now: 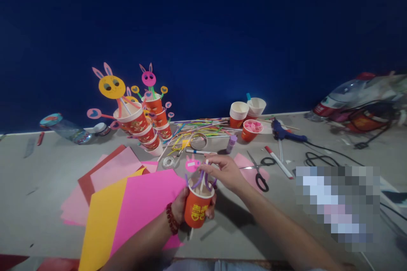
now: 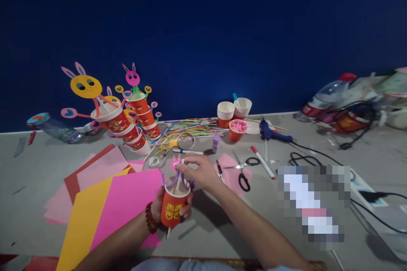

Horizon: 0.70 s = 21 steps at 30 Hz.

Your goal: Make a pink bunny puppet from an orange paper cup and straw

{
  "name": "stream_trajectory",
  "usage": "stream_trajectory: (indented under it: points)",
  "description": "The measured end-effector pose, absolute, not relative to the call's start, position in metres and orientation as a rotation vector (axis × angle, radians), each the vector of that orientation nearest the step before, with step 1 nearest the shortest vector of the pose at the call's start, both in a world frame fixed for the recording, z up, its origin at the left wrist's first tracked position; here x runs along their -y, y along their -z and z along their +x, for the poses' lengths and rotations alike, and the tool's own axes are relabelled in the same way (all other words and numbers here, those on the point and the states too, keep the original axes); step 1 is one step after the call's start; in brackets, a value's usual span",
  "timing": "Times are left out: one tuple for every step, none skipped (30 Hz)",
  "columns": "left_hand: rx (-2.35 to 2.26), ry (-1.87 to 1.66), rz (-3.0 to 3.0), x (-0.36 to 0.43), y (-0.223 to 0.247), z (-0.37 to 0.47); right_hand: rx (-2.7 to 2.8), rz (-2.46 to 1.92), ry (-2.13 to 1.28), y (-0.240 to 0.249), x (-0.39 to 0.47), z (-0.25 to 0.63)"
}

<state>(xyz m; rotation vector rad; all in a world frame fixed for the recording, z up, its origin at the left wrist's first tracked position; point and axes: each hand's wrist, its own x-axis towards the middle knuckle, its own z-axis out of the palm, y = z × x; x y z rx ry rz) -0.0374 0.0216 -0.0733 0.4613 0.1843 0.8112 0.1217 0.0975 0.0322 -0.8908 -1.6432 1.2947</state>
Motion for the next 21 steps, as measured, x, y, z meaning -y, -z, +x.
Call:
stream_trajectory:
  points:
    - [-0.183, -0.814, 0.460, -0.0215, 0.0732, -0.0372, 1.639, -0.895, -1.311, -0.0327, -0.0976, 0.1221]
    - [-0.181, -0.815, 0.458, -0.0213, 0.0730, -0.0372, 1.639, -0.899, -1.330, -0.0333, -0.0976, 0.1227]
    - [-0.178, -0.816, 0.455, -0.0212, 0.0728, -0.0371, 1.640, -0.903, -1.345, -0.0338, -0.0977, 0.1233]
    - [-0.176, -0.817, 0.453, -0.0210, 0.0726, -0.0370, 1.644, -0.906, -1.352, -0.0341, -0.0977, 0.1238]
    - [-0.174, -0.818, 0.450, -0.0209, 0.0724, -0.0370, 1.651, -0.908, -1.354, -0.0342, -0.0978, 0.1244]
    - [-0.172, -0.820, 0.449, -0.0208, 0.0723, -0.0370, 1.658, -0.910, -1.348, -0.0340, -0.0980, 0.1249]
    - [-0.169, -0.822, 0.449, -0.0207, 0.0723, -0.0370, 1.664, -0.911, -1.336, -0.0336, -0.0982, 0.1254]
    - [-0.165, -0.824, 0.450, -0.0207, 0.0723, -0.0370, 1.670, -0.909, -1.324, -0.0332, -0.0985, 0.1257]
    - [-0.162, -0.824, 0.451, -0.0208, 0.0724, -0.0371, 1.678, -0.905, -1.314, -0.0328, -0.0987, 0.1259]
    - [-0.157, -0.823, 0.451, -0.0209, 0.0726, -0.0372, 1.684, -0.898, -1.307, -0.0326, -0.0989, 0.1261]
    - [-0.153, -0.820, 0.452, -0.0211, 0.0728, -0.0373, 1.689, -0.891, -1.303, -0.0327, -0.0990, 0.1262]
    - [-0.150, -0.818, 0.453, -0.0212, 0.0729, -0.0375, 1.691, -0.886, -1.302, -0.0331, -0.0989, 0.1262]
    - [-0.147, -0.815, 0.454, -0.0212, 0.0730, -0.0376, 1.692, -0.883, -1.304, -0.0338, -0.0986, 0.1262]
    - [-0.144, -0.815, 0.455, -0.0212, 0.0730, -0.0377, 1.685, -0.886, -1.308, -0.0347, -0.0982, 0.1261]
    - [-0.142, -0.815, 0.457, -0.0212, 0.0730, -0.0378, 1.675, -0.889, -1.317, -0.0355, -0.0976, 0.1260]
    - [-0.141, -0.817, 0.459, -0.0210, 0.0729, -0.0378, 1.660, -0.894, -1.331, -0.0361, -0.0970, 0.1259]
    - [-0.140, -0.821, 0.459, -0.0209, 0.0728, -0.0378, 1.641, -0.902, -1.349, -0.0362, -0.0964, 0.1259]
    - [-0.139, -0.823, 0.460, -0.0207, 0.0727, -0.0378, 1.617, -0.910, -1.367, -0.0357, -0.0959, 0.1258]
    - [-0.139, -0.824, 0.461, -0.0205, 0.0726, -0.0377, 1.594, -0.918, -1.382, -0.0347, -0.0955, 0.1257]
    - [-0.139, -0.823, 0.462, -0.0204, 0.0725, -0.0376, 1.573, -0.925, -1.391, -0.0333, -0.0952, 0.1255]
    - [-0.140, -0.820, 0.465, -0.0203, 0.0724, -0.0376, 1.560, -0.927, -1.395, -0.0317, -0.0952, 0.1254]
